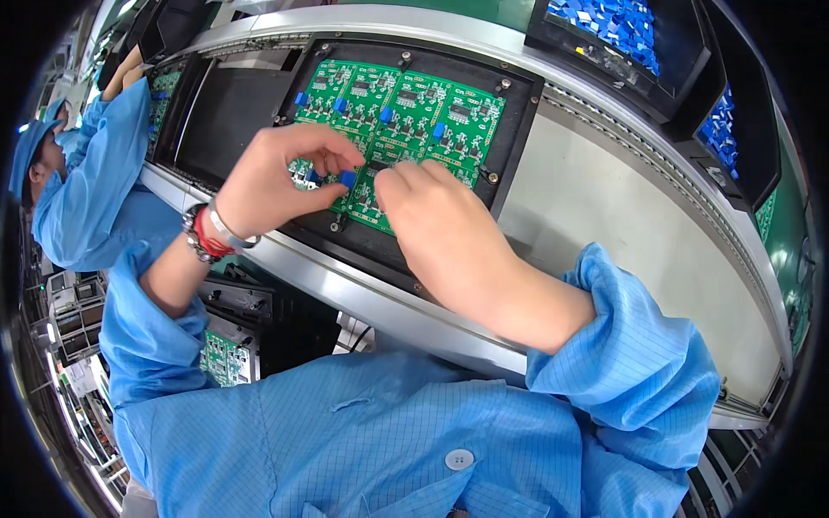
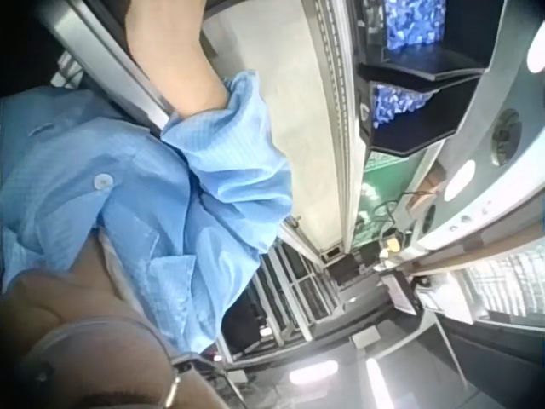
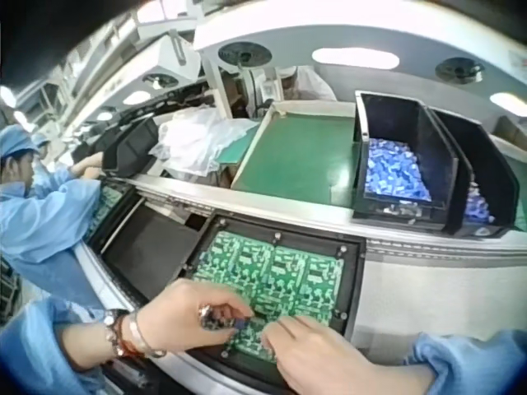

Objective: Placing small blue components onto a circuit board panel on an assembly line.

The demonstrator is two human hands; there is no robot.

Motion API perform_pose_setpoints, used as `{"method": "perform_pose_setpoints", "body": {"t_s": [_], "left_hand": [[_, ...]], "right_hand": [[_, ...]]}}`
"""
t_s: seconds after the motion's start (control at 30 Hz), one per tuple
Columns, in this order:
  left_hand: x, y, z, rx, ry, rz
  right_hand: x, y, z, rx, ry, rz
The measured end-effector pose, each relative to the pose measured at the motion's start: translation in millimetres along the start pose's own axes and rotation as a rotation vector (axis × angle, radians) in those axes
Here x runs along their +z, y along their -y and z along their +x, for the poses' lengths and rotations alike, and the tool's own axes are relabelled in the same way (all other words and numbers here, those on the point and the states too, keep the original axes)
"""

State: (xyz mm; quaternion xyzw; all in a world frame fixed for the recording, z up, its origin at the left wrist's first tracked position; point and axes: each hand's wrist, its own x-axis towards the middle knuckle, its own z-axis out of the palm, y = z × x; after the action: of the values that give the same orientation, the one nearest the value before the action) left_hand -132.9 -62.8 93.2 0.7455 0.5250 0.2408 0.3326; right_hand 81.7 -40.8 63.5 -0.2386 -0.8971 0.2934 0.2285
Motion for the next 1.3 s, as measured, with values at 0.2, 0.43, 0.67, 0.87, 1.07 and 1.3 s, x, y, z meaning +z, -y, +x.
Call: {"method": "perform_pose_setpoints", "body": {"t_s": [0.2, 0.43, 0.67, 0.87, 1.07, 1.3], "left_hand": [[8.8, 10.4, -9.9, -0.028, -0.064, 0.05], [2.8, 6.8, -13.9, -0.019, -0.031, 0.13], [-4.2, 3.8, -8.8, 0.132, 0.034, 0.383], [-5.1, 4.1, -8.2, 0.132, 0.148, 0.476], [-6.5, 3.9, -11.7, 0.13, 0.147, 0.513], [-2.7, 5.3, -15.2, 0.14, 0.148, 0.557]], "right_hand": [[2.9, -4.1, -1.3, 0.096, -0.061, 0.114], [6.2, -4.0, 2.0, 0.075, -0.06, 0.166], [9.5, -4.3, 8.8, 0.064, -0.059, 0.16], [17.5, -2.3, 7.8, 0.073, -0.074, 0.162], [22.8, -2.6, 11.8, 0.081, -0.073, 0.185], [25.0, 6.9, 11.1, 0.141, -0.084, 0.218]]}}
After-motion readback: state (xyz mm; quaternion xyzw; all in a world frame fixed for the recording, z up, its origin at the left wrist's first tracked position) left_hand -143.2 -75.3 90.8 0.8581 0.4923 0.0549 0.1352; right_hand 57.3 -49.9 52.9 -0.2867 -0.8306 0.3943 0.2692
